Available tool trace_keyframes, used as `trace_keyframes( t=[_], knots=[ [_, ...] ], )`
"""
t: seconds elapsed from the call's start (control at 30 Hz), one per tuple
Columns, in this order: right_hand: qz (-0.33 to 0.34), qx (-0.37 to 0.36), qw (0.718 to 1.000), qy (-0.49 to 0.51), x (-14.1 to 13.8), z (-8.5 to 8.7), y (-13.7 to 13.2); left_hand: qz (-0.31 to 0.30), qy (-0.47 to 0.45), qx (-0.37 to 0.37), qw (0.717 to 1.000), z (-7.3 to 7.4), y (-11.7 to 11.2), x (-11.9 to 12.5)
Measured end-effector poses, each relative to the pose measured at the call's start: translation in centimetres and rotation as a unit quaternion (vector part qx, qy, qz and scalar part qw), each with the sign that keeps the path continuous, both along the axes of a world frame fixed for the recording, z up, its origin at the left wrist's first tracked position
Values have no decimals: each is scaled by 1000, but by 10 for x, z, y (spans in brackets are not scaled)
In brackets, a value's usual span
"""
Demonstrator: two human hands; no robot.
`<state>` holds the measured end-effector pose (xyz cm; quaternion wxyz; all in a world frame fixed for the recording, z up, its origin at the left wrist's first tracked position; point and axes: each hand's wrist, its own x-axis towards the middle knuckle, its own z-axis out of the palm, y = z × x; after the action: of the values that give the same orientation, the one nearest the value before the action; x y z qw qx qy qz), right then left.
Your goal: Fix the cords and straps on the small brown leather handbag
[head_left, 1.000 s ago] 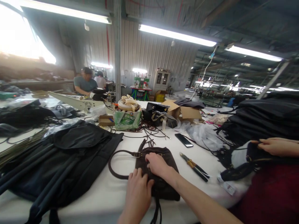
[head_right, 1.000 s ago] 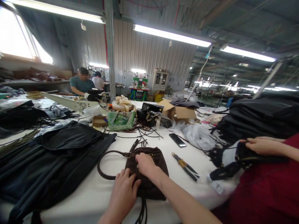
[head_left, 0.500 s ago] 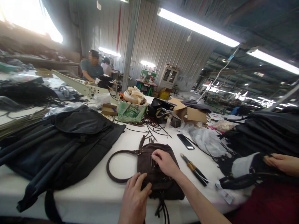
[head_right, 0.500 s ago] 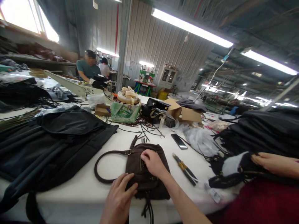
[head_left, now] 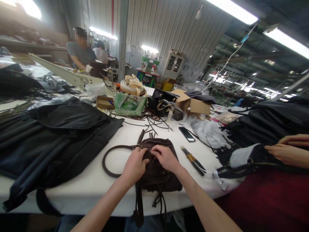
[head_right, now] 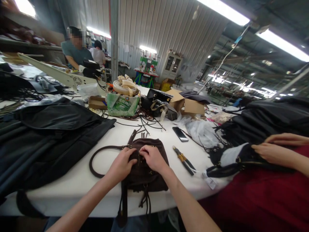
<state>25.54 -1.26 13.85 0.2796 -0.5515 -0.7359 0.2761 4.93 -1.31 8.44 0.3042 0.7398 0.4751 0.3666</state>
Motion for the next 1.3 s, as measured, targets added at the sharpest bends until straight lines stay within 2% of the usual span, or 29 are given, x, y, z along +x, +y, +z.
trace_keyframes(
  t=[0.17,0.27,0.43,0.73,0.8,0.87,0.97,1.03,1.1,1.17,1.2,1.27,1.3],
  knots=[
    [13,4,1000,-21,4,-11,-1,2,-13,4,1000,-21,-1,1],
    [17,13,999,-44,5,-17,0,-6,-20,5,1000,-29,0,-3],
    [35,14,995,-90,3,-21,0,-15,-7,16,1000,-30,4,-3],
    [77,-14,986,-149,2,-8,0,-10,20,27,999,-32,7,-4],
    [55,-19,987,-150,-4,-10,4,-10,29,28,999,-29,9,-3],
    [20,-21,989,-142,-10,-10,7,-18,40,30,999,-20,3,-3],
    [5,-25,993,-112,-8,1,5,-62,56,47,995,0,-25,-7],
    [7,-22,998,-62,6,14,-7,-114,82,87,986,7,-51,-18],
    [-4,-16,1000,-7,30,28,-28,-145,123,144,971,7,-72,-35],
    [-2,-22,1000,-16,53,36,-56,-121,145,186,964,2,-82,-52],
    [9,-25,998,-57,61,37,-70,-95,148,197,965,1,-82,-59],
    [18,0,988,-153,63,33,-95,-46,121,188,974,3,-81,-66],
    [-3,31,984,-176,57,28,-107,-30,94,164,981,7,-80,-66]
  ],
)
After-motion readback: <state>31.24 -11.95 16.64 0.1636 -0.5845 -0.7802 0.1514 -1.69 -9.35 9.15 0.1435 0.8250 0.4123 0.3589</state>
